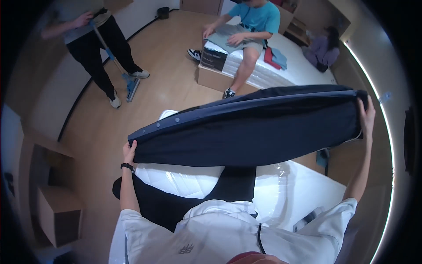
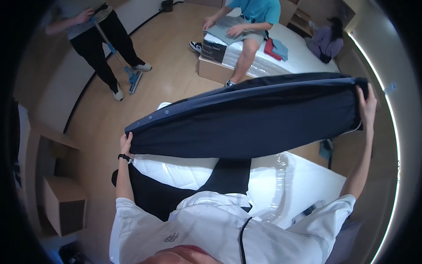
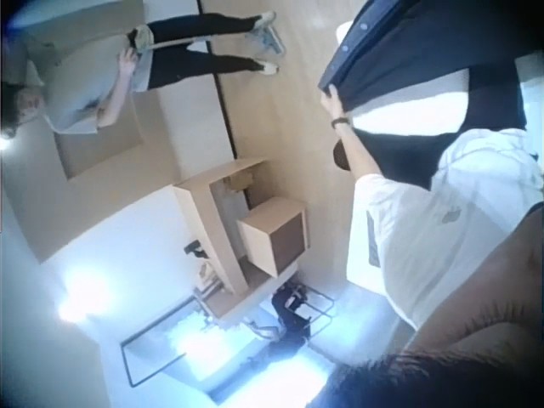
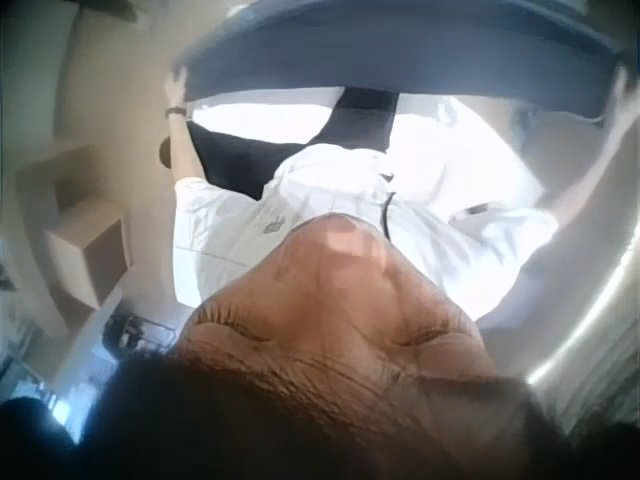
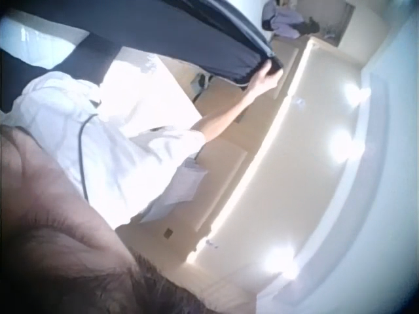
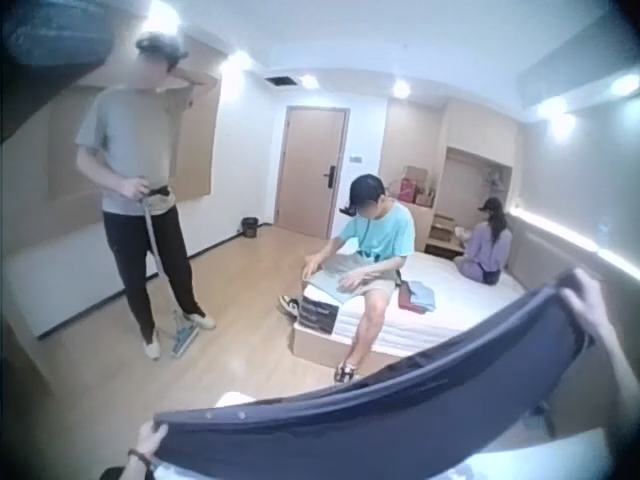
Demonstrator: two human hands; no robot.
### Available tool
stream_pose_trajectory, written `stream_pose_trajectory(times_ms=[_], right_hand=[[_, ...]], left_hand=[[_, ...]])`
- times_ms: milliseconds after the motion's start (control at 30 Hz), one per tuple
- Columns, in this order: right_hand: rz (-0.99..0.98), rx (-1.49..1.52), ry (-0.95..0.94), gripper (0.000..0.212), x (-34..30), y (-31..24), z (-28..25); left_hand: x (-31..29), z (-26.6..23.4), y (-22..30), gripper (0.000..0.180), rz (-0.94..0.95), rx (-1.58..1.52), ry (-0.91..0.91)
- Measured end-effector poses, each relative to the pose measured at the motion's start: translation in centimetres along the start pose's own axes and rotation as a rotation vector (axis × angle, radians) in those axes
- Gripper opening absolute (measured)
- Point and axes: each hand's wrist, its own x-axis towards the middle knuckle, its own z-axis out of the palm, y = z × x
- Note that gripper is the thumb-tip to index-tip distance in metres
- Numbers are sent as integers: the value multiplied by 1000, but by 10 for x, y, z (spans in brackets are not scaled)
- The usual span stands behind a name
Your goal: The person folds several pairs of shorts and a shirt by hand on a white surface, while another person mops the floor in the background.
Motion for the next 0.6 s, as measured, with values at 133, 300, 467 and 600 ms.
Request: stream_pose_trajectory(times_ms=[133, 300, 467, 600], right_hand=[[-94, 31, -33, 38, 80, -20, -73], [37, 143, -197, 39, 99, -62, -85], [178, 335, -377, 45, 56, -86, -2], [374, 184, -713, 60, 8, -113, 101]], left_hand=[[-22, 23, -1, 48, 37, 6, 29], [-73, -18, 52, 57, -140, -493, -55], [-141, -146, 73, 50, -198, -683, -54], [-197, -182, 115, 31, -367, -636, 124]])
